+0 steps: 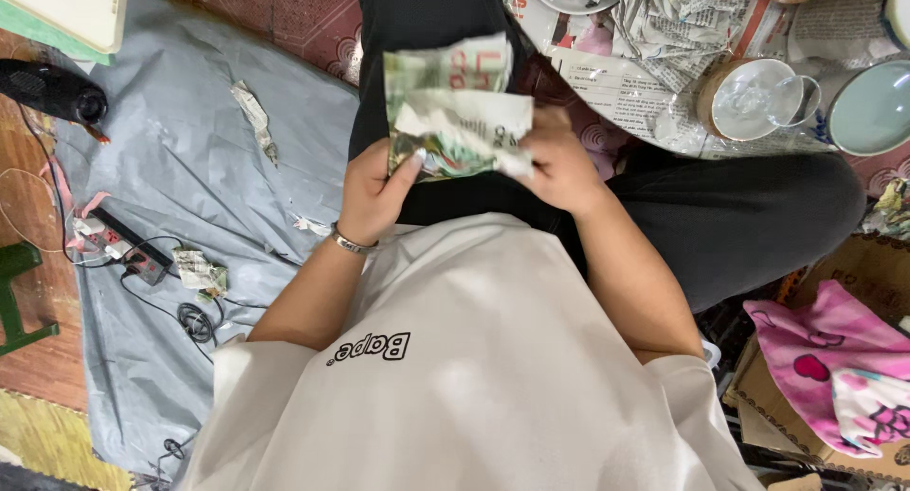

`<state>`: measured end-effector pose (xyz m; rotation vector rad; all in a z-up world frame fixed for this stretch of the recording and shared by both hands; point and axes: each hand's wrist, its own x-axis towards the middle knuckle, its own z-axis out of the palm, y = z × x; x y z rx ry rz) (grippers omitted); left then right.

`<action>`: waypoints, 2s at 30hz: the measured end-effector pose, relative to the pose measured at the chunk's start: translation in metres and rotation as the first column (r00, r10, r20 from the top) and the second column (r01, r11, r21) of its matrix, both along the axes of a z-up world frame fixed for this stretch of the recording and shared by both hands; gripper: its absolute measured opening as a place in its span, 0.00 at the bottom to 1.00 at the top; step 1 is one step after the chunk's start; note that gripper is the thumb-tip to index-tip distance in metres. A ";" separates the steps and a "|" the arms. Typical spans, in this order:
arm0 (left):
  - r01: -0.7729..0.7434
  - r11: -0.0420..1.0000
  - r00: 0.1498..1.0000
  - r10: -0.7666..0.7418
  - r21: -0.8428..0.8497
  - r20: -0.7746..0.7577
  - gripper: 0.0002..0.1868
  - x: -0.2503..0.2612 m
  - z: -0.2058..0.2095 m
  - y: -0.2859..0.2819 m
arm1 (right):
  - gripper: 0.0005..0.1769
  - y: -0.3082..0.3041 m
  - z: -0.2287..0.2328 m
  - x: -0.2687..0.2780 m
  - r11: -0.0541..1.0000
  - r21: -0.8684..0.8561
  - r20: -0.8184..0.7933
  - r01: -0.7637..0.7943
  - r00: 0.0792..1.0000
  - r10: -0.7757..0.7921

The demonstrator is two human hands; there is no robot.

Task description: The person sits cross-legged on the floor and wraps various ceramic items, including cups, bowls, and plates, using pieces of newspaper. They fold the newspaper around each item individually and place the wrapped items into a nearby black crate.

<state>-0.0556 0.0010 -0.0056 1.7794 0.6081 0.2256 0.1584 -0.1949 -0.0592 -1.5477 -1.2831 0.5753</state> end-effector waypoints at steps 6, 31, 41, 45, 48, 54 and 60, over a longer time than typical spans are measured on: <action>-0.315 0.942 0.946 0.322 -0.116 0.046 0.11 0.025 0.003 -0.021 | 0.11 0.009 -0.015 -0.017 0.970 -0.201 -0.445 0.140 0.868 -0.218; 0.082 0.456 0.981 -0.193 0.886 0.008 0.28 0.027 0.021 -0.016 | 0.17 0.057 -0.032 -0.014 0.859 -0.324 -0.273 0.397 0.830 -0.486; 0.202 0.579 0.978 -0.082 0.790 -0.190 0.38 0.048 -0.009 -0.011 | 0.21 0.026 -0.027 -0.001 0.982 -0.036 -0.882 0.185 0.456 -0.118; 0.208 0.574 0.977 -0.082 0.792 -0.198 0.40 0.047 -0.018 -0.011 | 0.28 0.025 -0.027 -0.001 0.968 0.049 -0.890 0.245 0.451 -0.069; 0.211 0.566 0.976 -0.081 0.797 -0.202 0.41 0.049 -0.016 -0.013 | 0.30 0.026 -0.028 0.001 0.964 0.021 -0.860 0.265 0.496 -0.117; 0.202 0.561 0.977 -0.062 0.803 -0.203 0.43 0.055 -0.012 -0.015 | 0.30 0.032 -0.028 -0.001 0.946 -0.118 -0.752 0.302 0.594 -0.284; 0.219 0.576 0.967 -0.021 0.788 -0.253 0.48 0.057 -0.006 -0.020 | 0.31 0.023 0.005 -0.008 0.930 0.029 0.330 0.366 0.875 -0.355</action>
